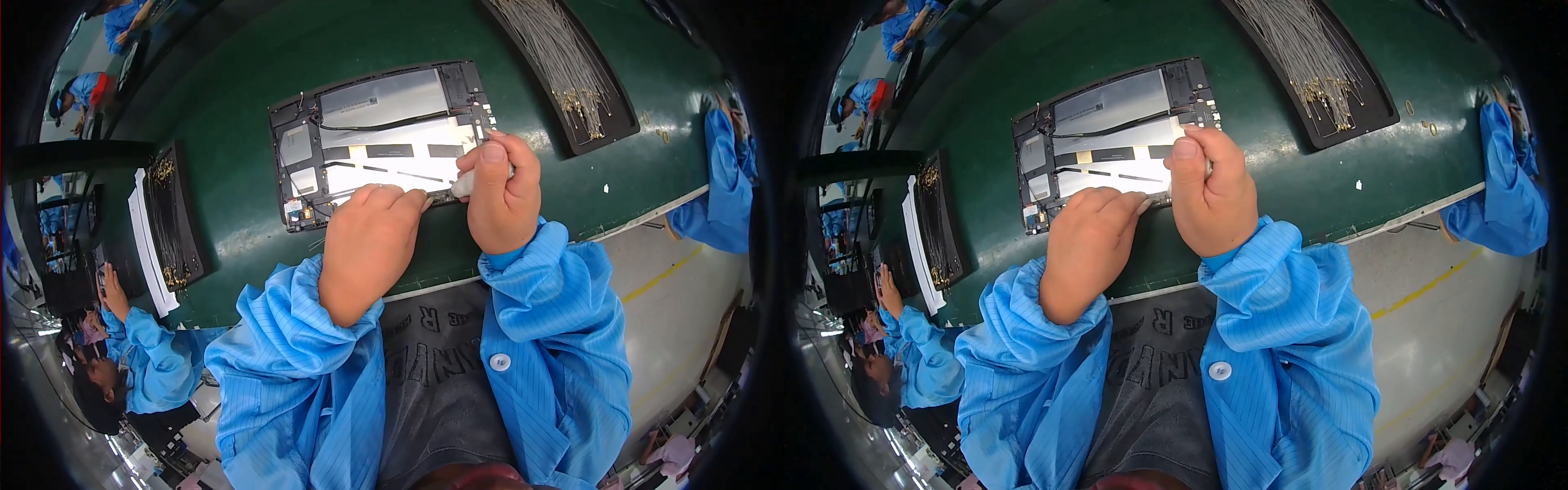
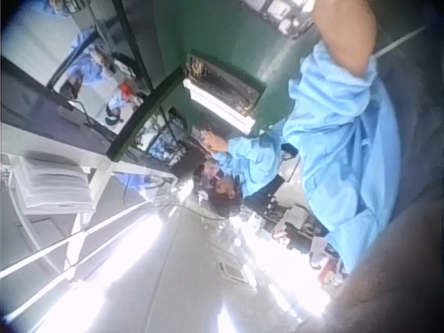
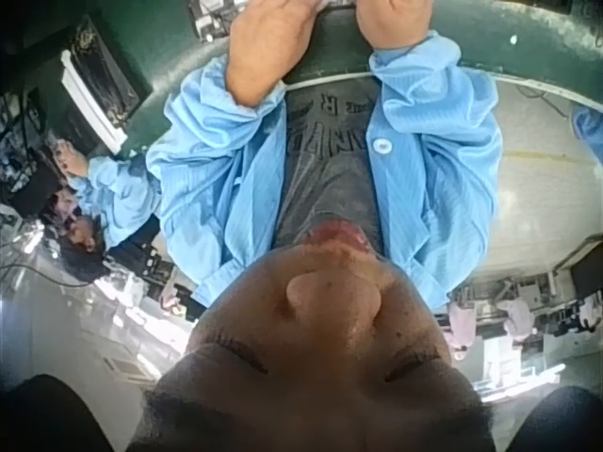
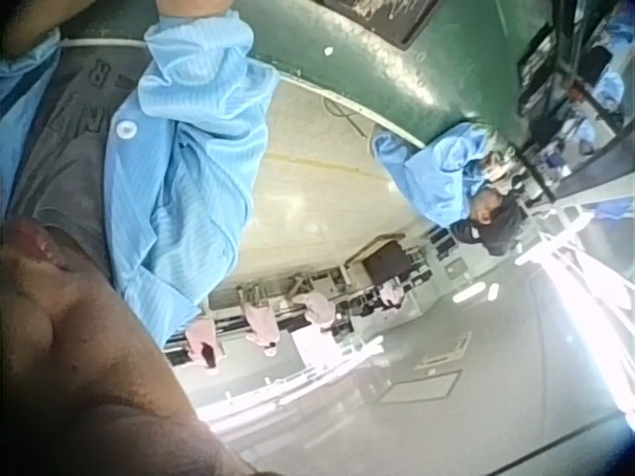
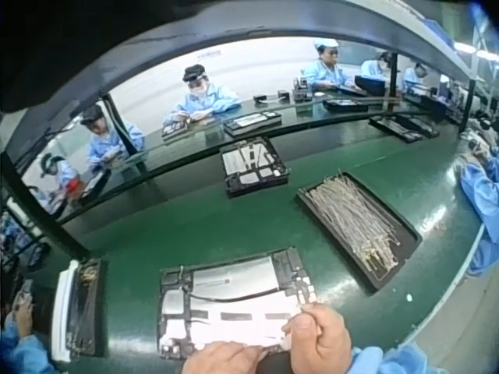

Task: The person assembles internal components into a tablet chassis, connecting a ribbon cable with a spudger.

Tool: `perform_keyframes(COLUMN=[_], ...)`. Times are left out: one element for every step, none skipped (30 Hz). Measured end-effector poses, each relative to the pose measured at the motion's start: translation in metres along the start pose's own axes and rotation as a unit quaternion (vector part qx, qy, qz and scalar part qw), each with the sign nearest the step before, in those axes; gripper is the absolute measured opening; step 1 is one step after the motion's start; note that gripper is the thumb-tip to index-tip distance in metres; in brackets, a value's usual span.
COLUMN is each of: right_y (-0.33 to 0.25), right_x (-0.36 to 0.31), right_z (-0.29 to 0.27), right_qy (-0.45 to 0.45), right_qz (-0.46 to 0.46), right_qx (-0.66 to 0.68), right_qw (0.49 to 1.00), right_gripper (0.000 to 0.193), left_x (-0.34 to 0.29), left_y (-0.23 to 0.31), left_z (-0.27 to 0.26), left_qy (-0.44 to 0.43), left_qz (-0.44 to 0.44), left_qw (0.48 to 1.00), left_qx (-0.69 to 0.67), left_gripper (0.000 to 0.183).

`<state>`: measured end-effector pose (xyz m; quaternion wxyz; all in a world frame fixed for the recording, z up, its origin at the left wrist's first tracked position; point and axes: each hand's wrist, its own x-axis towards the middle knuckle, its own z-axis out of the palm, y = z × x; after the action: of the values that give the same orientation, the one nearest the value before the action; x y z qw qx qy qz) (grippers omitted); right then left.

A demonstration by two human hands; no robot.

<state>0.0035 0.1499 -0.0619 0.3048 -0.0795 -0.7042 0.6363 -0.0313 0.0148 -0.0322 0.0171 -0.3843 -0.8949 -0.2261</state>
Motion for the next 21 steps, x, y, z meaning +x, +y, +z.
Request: perform_keyframes(right_y=[0.000, 0.001, 0.003, 0.004, 0.003, 0.003, 0.004, 0.004, 0.004, 0.004, 0.005, 0.007, 0.009, 0.008, 0.007, 0.006, 0.000, -0.012, -0.018, -0.019, -0.021], right_x=[-0.001, -0.001, -0.002, -0.003, -0.003, -0.004, -0.004, -0.003, -0.003, -0.003, -0.002, -0.002, -0.002, -0.002, -0.002, -0.002, 0.003, 0.013, 0.018, 0.019, 0.018], right_z=[0.000, 0.000, -0.001, -0.002, -0.002, -0.002, -0.002, -0.002, -0.003, -0.004, -0.004, -0.005, -0.006, -0.006, -0.007, -0.007, -0.006, -0.004, -0.001, 0.001, 0.003], right_qy=[-0.004, -0.003, -0.009, -0.015, -0.015, -0.019, -0.023, -0.024, -0.029, -0.034, -0.035, -0.039, -0.042, -0.041, -0.033, -0.025, -0.025, -0.090, -0.153, -0.152, -0.175], right_qz=[-0.004, -0.004, -0.019, -0.034, -0.033, -0.042, -0.051, -0.049, -0.059, -0.068, -0.067, -0.069, -0.071, -0.072, -0.063, -0.054, -0.054, -0.107, -0.159, -0.157, -0.168], right_qx=[-0.001, -0.001, -0.003, -0.005, -0.005, -0.008, -0.010, -0.010, -0.020, -0.030, -0.029, -0.026, -0.023, -0.023, -0.024, -0.026, -0.025, -0.119, -0.211, -0.214, -0.222], right_qw=[1.000, 1.000, 1.000, 0.999, 0.999, 0.999, 0.998, 0.998, 0.998, 0.997, 0.997, 0.997, 0.996, 0.996, 0.997, 0.998, 0.998, 0.983, 0.952, 0.952, 0.944], right_gripper=[0.021, 0.021, 0.021, 0.021, 0.021, 0.021, 0.021, 0.021, 0.021, 0.022, 0.022, 0.022, 0.022, 0.022, 0.020, 0.018, 0.018, 0.016, 0.014, 0.014, 0.014], left_x=[0.000, 0.000, 0.000, 0.000, 0.000, -0.001, -0.001, 0.000, 0.000, 0.000, 0.001, 0.002, 0.002, 0.003, 0.003, 0.003, 0.003, 0.002, 0.002, 0.001, 0.001], left_y=[0.001, 0.001, 0.002, 0.002, 0.001, 0.000, 0.000, 0.001, 0.002, 0.003, 0.002, 0.002, 0.002, 0.002, 0.003, 0.003, 0.002, 0.001, 0.000, 0.001, 0.001], left_z=[-0.001, -0.002, -0.003, -0.003, -0.002, -0.001, -0.001, -0.001, -0.002, -0.002, -0.001, -0.001, 0.000, 0.000, 0.000, 0.000, -0.001, -0.002, -0.003, -0.004, -0.006], left_qy=[-0.009, -0.009, -0.016, -0.024, -0.024, -0.011, 0.002, 0.001, -0.003, -0.007, -0.008, -0.009, -0.009, -0.009, -0.006, -0.004, -0.004, -0.010, -0.015, -0.016, -0.029], left_qz=[-0.004, -0.004, -0.003, -0.003, -0.003, 0.010, 0.023, 0.022, 0.016, 0.011, 0.009, 0.011, 0.013, 0.015, 0.015, 0.017, 0.016, 0.018, 0.020, 0.022, 0.024], left_qw=[1.000, 1.000, 1.000, 1.000, 1.000, 1.000, 0.999, 0.999, 1.000, 1.000, 1.000, 1.000, 1.000, 1.000, 1.000, 1.000, 1.000, 0.999, 0.999, 0.999, 0.998], left_qx=[0.003, 0.003, 0.007, 0.010, 0.011, 0.018, 0.026, 0.026, 0.026, 0.025, 0.026, 0.026, 0.026, 0.026, 0.024, 0.021, 0.022, 0.027, 0.033, 0.031, 0.045], left_gripper=[0.010, 0.010, 0.010, 0.010, 0.010, 0.011, 0.012, 0.012, 0.012, 0.012, 0.012, 0.012, 0.012, 0.012, 0.013, 0.013, 0.013, 0.014, 0.015, 0.015, 0.015])
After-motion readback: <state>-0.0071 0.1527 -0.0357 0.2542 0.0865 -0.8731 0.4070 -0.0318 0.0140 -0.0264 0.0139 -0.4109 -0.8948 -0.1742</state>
